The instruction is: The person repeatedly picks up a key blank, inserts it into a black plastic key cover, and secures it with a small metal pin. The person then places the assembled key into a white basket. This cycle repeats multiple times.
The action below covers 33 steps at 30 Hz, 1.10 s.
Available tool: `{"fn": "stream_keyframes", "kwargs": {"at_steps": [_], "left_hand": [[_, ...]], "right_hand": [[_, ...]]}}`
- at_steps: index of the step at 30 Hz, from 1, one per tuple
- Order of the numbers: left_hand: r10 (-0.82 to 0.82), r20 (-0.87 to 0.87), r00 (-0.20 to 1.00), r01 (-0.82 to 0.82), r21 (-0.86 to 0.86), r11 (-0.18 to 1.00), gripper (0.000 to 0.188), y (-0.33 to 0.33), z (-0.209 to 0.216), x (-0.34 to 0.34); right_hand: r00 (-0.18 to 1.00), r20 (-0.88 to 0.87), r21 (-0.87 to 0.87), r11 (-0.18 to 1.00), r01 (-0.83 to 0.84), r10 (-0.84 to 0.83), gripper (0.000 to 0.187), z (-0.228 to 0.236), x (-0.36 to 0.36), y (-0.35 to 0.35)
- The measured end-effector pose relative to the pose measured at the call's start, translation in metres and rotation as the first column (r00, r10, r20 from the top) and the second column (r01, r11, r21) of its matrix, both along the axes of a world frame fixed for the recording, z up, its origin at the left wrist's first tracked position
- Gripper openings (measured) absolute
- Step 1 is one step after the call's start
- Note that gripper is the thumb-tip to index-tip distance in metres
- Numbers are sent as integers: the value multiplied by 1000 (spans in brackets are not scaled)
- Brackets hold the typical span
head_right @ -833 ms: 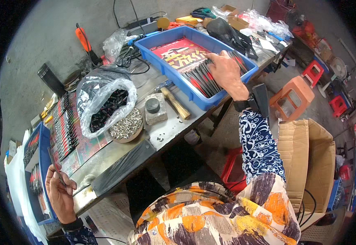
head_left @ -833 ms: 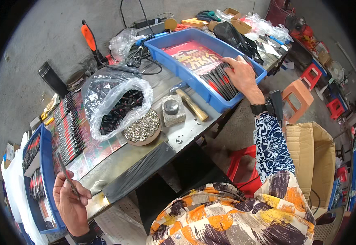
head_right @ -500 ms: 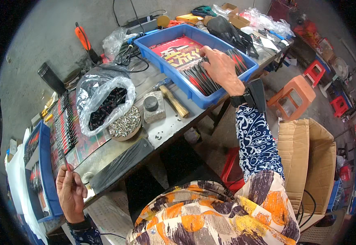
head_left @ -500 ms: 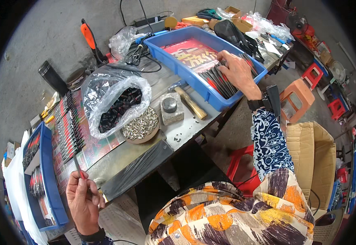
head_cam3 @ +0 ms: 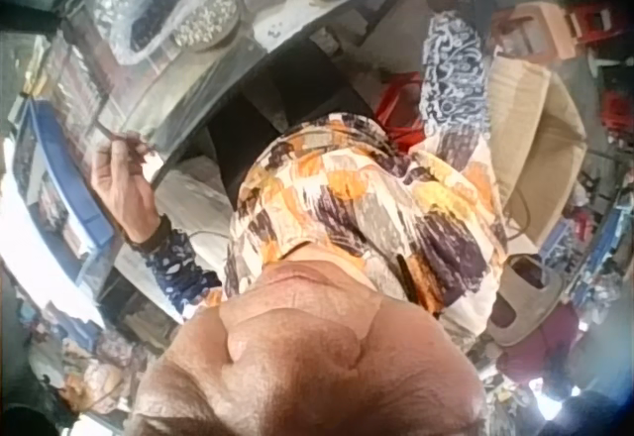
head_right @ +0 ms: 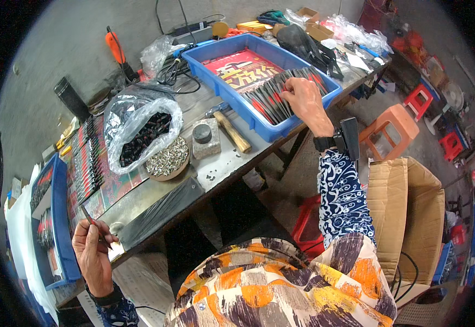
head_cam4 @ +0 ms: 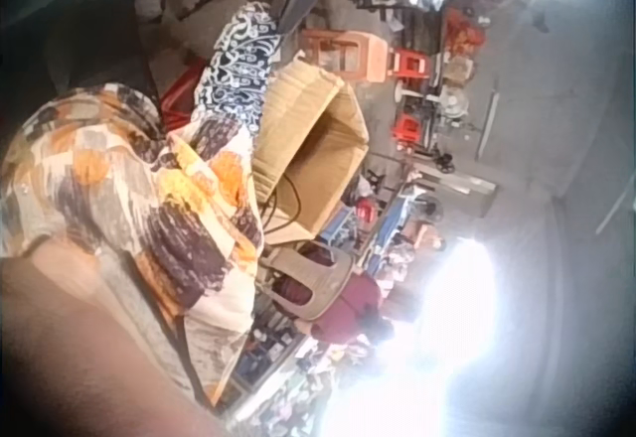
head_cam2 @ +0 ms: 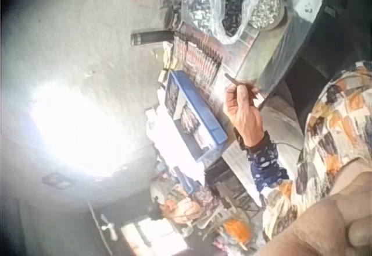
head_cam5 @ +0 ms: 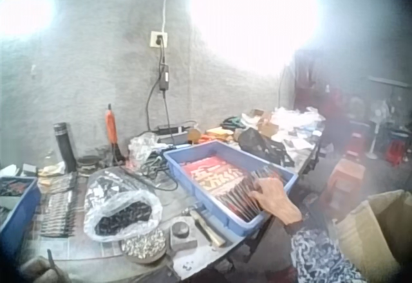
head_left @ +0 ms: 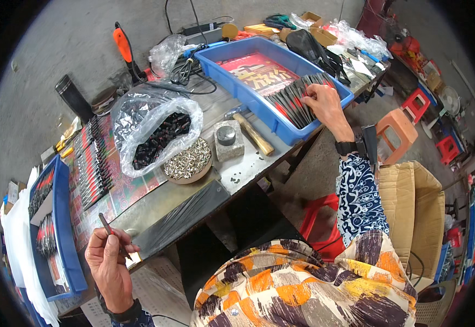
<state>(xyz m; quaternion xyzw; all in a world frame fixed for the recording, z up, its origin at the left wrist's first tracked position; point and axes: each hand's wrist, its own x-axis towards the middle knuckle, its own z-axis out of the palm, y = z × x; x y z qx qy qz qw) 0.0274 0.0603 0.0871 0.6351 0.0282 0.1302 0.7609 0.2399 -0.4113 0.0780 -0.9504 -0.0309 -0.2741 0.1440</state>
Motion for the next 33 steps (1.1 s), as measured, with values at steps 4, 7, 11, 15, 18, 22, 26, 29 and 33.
{"fn": "stream_keyframes", "kwargs": {"at_steps": [4,7,11,15,18,22,26,29,33], "left_hand": [[-18,103,994,16,21,1000,12,0,-2,-1],[53,83,995,-62,112,992,10,-3,1,-3],[59,22,998,-61,96,994,10,-16,4,-6],[17,-8,1000,-16,38,999,12,-31,2,-8],[-73,-31,997,71,-53,996,13,-38,3,-7],[-130,-47,990,124,-108,986,15,-44,-2,-7],[-186,-87,979,170,-166,971,15,-45,-10,-8],[-202,-90,975,187,-152,971,19,-48,-19,-9],[-197,-68,978,180,-198,964,18,-53,-27,-9]], "right_hand": [[976,218,47,999,-25,14,26,8,-17,17],[946,293,109,979,-174,136,20,24,-40,42],[909,160,404,814,-417,386,22,36,-79,88],[757,-40,693,564,-450,653,17,25,-112,135],[614,-99,865,372,-336,783,15,12,-127,166],[392,-145,953,235,-193,909,35,4,-141,195],[255,-148,977,182,-113,956,42,3,-146,212],[235,-115,988,135,-70,965,42,-1,-153,225],[289,-98,979,145,-145,952,44,-8,-160,235]]}}
